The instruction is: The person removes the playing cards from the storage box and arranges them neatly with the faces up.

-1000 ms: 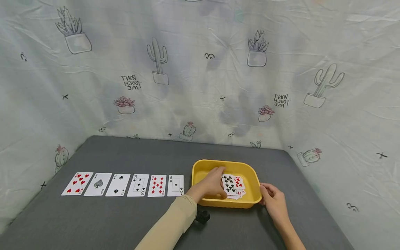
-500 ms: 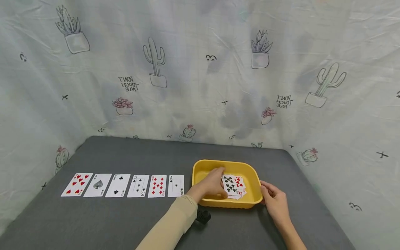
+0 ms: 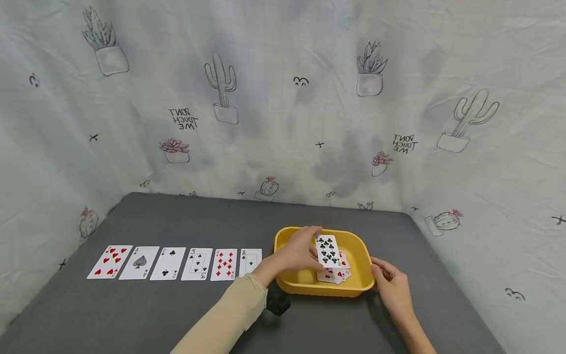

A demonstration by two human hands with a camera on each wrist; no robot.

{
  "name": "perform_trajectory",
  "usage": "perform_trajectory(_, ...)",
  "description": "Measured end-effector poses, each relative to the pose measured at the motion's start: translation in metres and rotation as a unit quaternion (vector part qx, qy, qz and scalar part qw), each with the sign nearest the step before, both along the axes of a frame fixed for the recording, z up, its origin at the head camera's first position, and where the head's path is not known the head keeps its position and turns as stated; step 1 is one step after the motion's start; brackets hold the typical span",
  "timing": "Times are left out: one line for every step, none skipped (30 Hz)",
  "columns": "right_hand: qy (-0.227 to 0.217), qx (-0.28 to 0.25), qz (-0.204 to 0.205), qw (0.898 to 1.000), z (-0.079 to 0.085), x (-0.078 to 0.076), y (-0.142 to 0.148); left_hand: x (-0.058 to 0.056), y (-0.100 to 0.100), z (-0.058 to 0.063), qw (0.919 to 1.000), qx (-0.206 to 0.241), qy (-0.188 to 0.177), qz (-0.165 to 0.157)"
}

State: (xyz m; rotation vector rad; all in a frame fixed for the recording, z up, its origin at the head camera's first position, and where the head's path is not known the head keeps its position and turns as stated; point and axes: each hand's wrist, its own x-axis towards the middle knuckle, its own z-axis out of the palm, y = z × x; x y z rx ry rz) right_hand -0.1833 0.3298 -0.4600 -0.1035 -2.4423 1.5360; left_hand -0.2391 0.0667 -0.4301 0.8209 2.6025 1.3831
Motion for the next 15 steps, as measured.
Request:
perform_trajectory(0.001,-0.002,-0.002,1.000,-0.001,0.001,-0.001,0.006,-0.008,0.004,0.9999,0.006,0.011,-0.004)
perform_trajectory(0.002,-0.002,-0.003,1.000,-0.002,0.001,-0.001,0.013,-0.016,0.009,0.9997,0.013,0.022,-0.006)
perform_trajectory(0.002,-0.003,-0.002,1.000,-0.003,0.002,-0.002,0.020,-0.026,0.013,0.9993,0.018,0.031,-0.006)
perform_trajectory(-0.001,-0.002,0.000,1.000,-0.003,0.002,-0.002,0.029,-0.037,0.018,0.9989,0.026,0.038,-0.004)
perform_trajectory(-0.003,-0.002,0.001,1.000,-0.003,0.003,-0.003,0.037,-0.049,0.021,0.9984,0.035,0.045,0.000)
perform_trajectory(-0.005,-0.001,0.002,1.000,-0.001,0.004,-0.003,0.045,-0.060,0.024,0.9976,0.044,0.053,0.004)
perform_trajectory(-0.006,0.001,0.002,1.000,0.000,0.005,-0.003,0.053,-0.071,0.027,0.9970,0.052,0.057,0.011)
perform_trajectory(-0.007,0.000,0.001,1.000,0.001,0.006,-0.004,0.061,-0.081,0.028,0.9962,0.059,0.061,0.018)
perform_trajectory(-0.007,0.002,0.002,1.000,0.002,0.007,-0.004,0.068,-0.091,0.028,0.9957,0.063,0.062,0.028)
perform_trajectory(-0.008,0.004,0.000,1.000,0.003,0.008,-0.004,0.074,-0.101,0.027,0.9951,0.066,0.062,0.039)
perform_trajectory(-0.008,0.004,-0.002,1.000,0.004,0.009,-0.004,0.081,-0.109,0.025,0.9946,0.065,0.064,0.050)
perform_trajectory(-0.008,0.004,-0.001,1.000,0.004,0.009,-0.004,0.087,-0.117,0.022,0.9943,0.062,0.062,0.059)
perform_trajectory(-0.007,0.003,-0.002,1.000,0.003,0.009,-0.004,0.093,-0.125,0.019,0.9942,0.058,0.058,0.069)
perform_trajectory(-0.008,0.003,-0.003,1.000,0.002,0.009,-0.004,0.099,-0.132,0.016,0.9943,0.050,0.055,0.077)
perform_trajectory(-0.008,0.005,-0.001,1.000,0.002,0.009,-0.004,0.105,-0.139,0.012,0.9945,0.044,0.049,0.081)
